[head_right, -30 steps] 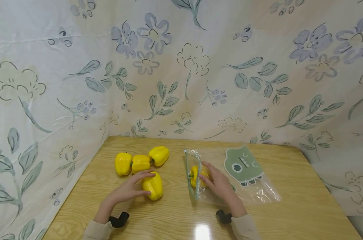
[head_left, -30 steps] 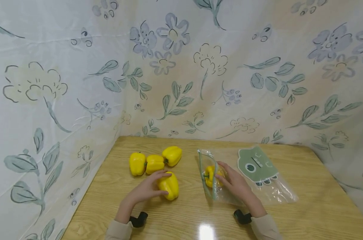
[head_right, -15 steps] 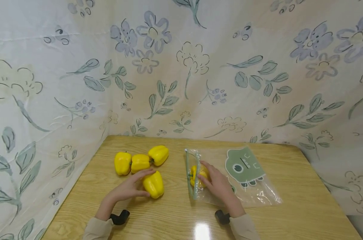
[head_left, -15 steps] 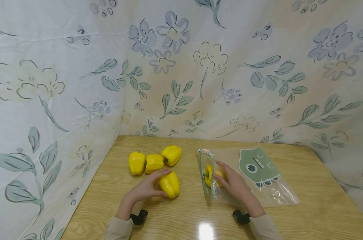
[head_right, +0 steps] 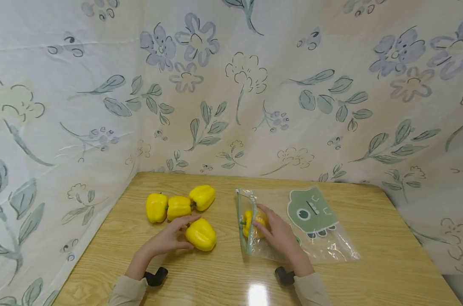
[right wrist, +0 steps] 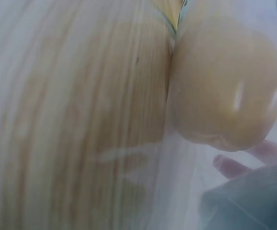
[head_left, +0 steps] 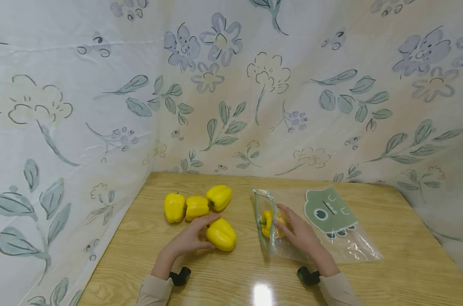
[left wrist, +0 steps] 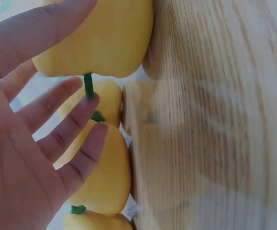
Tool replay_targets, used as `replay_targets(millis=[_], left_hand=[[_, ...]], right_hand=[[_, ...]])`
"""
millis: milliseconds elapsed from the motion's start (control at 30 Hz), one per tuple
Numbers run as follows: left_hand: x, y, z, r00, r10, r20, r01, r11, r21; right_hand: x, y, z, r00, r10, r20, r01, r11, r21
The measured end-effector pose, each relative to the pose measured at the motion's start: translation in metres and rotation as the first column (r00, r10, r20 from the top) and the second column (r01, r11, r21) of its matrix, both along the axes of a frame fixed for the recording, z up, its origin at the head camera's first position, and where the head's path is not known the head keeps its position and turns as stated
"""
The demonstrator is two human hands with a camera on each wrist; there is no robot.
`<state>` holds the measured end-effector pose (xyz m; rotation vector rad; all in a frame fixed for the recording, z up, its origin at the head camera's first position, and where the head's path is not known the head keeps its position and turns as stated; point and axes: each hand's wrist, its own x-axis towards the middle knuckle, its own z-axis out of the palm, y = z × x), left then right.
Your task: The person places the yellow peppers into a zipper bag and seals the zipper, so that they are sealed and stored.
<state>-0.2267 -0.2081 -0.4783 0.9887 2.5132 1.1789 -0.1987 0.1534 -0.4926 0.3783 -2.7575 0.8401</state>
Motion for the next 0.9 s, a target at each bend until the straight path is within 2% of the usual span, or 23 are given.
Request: replay_targets(millis=[200,367,567,800,900], left_hand=[[0.001,0.003,-0.002,1.0,0.007,0.016,-0.007,1.0,0.005],[0.002,0.006,-0.004,1.0,0.017,-0.002,-0.017,1.0,0.019],[0.004,0.01,0.0,0.998,0.028,0.049,-0.031,0.997,0.075],[0.001,0.02,0.001,0.993,0.108,0.05,-0.112,0.991,0.073],[0.0,0.026,0.0,0.992,0.121,0.045,-0.125,0.988,0.093]], right_hand=[[0.001,0.0,0.001,1.0,0.002,0.008,-0.002,1.0,-0.008],[0.001,0.001,0.001,1.0,0.008,0.003,-0.008,1.0,-0.011],[0.001,0.002,0.002,1.0,0.013,0.002,-0.013,1.0,-0.014],[0.001,0.003,0.003,1.0,0.01,-0.001,-0.01,1.0,-0.027],[0.001,0.003,0.004,1.0,0.01,-0.006,-0.01,0.999,-0.032]])
